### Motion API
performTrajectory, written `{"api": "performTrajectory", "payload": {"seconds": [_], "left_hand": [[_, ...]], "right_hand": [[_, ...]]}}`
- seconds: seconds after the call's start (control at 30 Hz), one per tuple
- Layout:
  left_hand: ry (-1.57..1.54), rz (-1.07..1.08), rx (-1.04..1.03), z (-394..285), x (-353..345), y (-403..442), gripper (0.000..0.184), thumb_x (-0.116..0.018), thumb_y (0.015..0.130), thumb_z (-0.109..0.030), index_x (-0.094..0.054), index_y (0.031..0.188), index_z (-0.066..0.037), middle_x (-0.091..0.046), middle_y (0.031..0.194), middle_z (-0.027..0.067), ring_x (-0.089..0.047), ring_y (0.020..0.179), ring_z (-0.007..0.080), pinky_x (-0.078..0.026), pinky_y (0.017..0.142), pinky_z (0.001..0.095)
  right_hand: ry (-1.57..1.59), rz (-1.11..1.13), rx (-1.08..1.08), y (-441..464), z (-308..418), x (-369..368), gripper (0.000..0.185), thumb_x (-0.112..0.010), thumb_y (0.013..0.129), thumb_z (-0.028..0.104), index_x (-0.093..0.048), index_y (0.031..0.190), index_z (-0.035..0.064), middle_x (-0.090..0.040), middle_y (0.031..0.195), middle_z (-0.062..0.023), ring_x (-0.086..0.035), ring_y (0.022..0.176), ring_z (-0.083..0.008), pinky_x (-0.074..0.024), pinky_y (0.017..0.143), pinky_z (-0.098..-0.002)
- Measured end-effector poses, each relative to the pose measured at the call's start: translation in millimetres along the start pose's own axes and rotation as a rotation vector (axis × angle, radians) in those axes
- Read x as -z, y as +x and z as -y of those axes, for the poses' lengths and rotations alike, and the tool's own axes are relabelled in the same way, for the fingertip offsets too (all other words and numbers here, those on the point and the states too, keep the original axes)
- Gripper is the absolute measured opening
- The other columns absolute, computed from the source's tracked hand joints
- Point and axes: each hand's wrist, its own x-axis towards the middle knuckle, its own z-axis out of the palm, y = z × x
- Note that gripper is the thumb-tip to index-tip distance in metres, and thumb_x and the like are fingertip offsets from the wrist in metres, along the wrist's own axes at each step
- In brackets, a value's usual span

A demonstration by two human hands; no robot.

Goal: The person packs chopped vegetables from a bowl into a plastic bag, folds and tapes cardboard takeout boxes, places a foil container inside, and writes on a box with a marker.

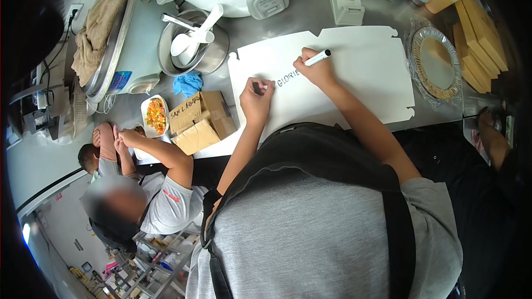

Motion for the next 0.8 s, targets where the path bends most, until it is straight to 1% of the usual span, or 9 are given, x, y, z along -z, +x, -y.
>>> {"api": "performTrajectory", "payload": {"seconds": [0.03,0.13,0.17,0.27,0.37,0.47,0.57,0.77,0.8], "left_hand": [[0.001,0.002,0.004,-0.9,0.4,-0.1,0.029,-0.073,0.077,-0.01,-0.044,0.073,-0.007,-0.069,0.074,0.0028,-0.05,0.056,0.0083,-0.044,0.056,0.0236],[0.005,0.003,0.004,-0.8,0.9,0.2,0.029,-0.073,0.078,-0.01,-0.045,0.073,-0.007,-0.069,0.074,0.0027,-0.05,0.056,0.0082,-0.044,0.057,0.0236],[0.007,0.003,0.002,-0.4,0.9,0.0,0.029,-0.073,0.078,-0.01,-0.045,0.073,-0.007,-0.069,0.074,0.0026,-0.05,0.057,0.0082,-0.044,0.057,0.0236],[0.011,0.008,0.007,-4.2,1.7,-0.2,0.028,-0.074,0.078,-0.009,-0.046,0.074,-0.006,-0.068,0.075,0.0025,-0.047,0.057,0.0045,-0.042,0.057,0.0203],[-0.002,0.007,0.007,-1.8,1.3,-0.2,0.028,-0.073,0.077,-0.009,-0.046,0.074,-0.006,-0.068,0.074,0.0029,-0.047,0.057,0.0047,-0.043,0.057,0.0206],[-0.004,0.01,0.01,-1.9,1.3,0.2,0.029,-0.074,0.077,-0.008,-0.045,0.074,-0.006,-0.068,0.074,0.003,-0.047,0.057,0.0048,-0.042,0.057,0.0207],[0.021,0.013,0.022,-4.8,2.5,0.1,0.029,-0.073,0.078,-0.011,-0.045,0.073,-0.007,-0.069,0.073,0.0021,-0.049,0.057,0.0079,-0.044,0.057,0.0234],[0.003,-0.004,0.0,-0.6,0.8,0.5,0.03,-0.073,0.077,-0.011,-0.045,0.072,-0.006,-0.068,0.072,0.0021,-0.048,0.055,0.008,-0.043,0.055,0.0238],[0.001,-0.003,0.005,-1.2,0.7,0.6,0.03,-0.073,0.077,-0.011,-0.045,0.072,-0.006,-0.068,0.072,0.002,-0.049,0.055,0.0081,-0.043,0.055,0.0238]], "right_hand": [[-0.005,-0.024,0.016,0.7,-2.1,-1.1,0.029,-0.066,0.07,0.013,-0.041,0.057,0.0042,-0.043,0.048,-0.0066,-0.038,0.043,-0.0156,-0.0339,0.043,-0.0351],[0.102,-0.081,-0.083,8.7,0.4,6.9,0.03,-0.066,0.07,0.013,-0.041,0.057,0.0044,-0.042,0.048,-0.0063,-0.038,0.042,-0.015,-0.0331,0.042,-0.0345],[0.159,-0.03,-0.226,8.7,2.8,12.8,0.031,-0.067,0.069,0.014,-0.04,0.056,0.004,-0.042,0.048,-0.0067,-0.038,0.042,-0.0165,-0.0323,0.043,-0.0344],[0.004,0.043,0.005,10.4,-6.7,20.2,0.032,-0.067,0.07,0.014,-0.041,0.056,0.0037,-0.043,0.049,-0.0061,-0.038,0.045,-0.0148,-0.0322,0.044,-0.0338],[0.016,0.087,-0.012,9.5,-4.5,20.6,0.03,-0.068,0.07,0.015,-0.043,0.057,0.0037,-0.044,0.05,-0.0062,-0.038,0.047,-0.0146,-0.0327,0.046,-0.0338],[0.036,0.082,-0.048,8.9,0.6,18.5,0.029,-0.068,0.07,0.015,-0.044,0.058,0.0036,-0.043,0.051,-0.0069,-0.038,0.047,-0.0158,-0.0327,0.046,-0.034],[0.049,0.081,-0.038,9.2,2.6,19.2,0.028,-0.068,0.069,0.015,-0.044,0.058,0.0038,-0.042,0.05,-0.0066,-0.037,0.046,-0.0164,-0.0321,0.046,-0.0346],[-0.063,0.145,0.023,7.9,-8.0,18.8,0.029,-0.068,0.07,0.015,-0.044,0.058,0.0043,-0.041,0.05,-0.0058,-0.037,0.046,-0.016,-0.0318,0.045,-0.0342],[-0.029,0.127,0.019,8.1,-7.8,18.5,0.029,-0.068,0.07,0.014,-0.044,0.058,0.0043,-0.041,0.05,-0.0058,-0.037,0.046,-0.016,-0.0318,0.045,-0.0342]]}}
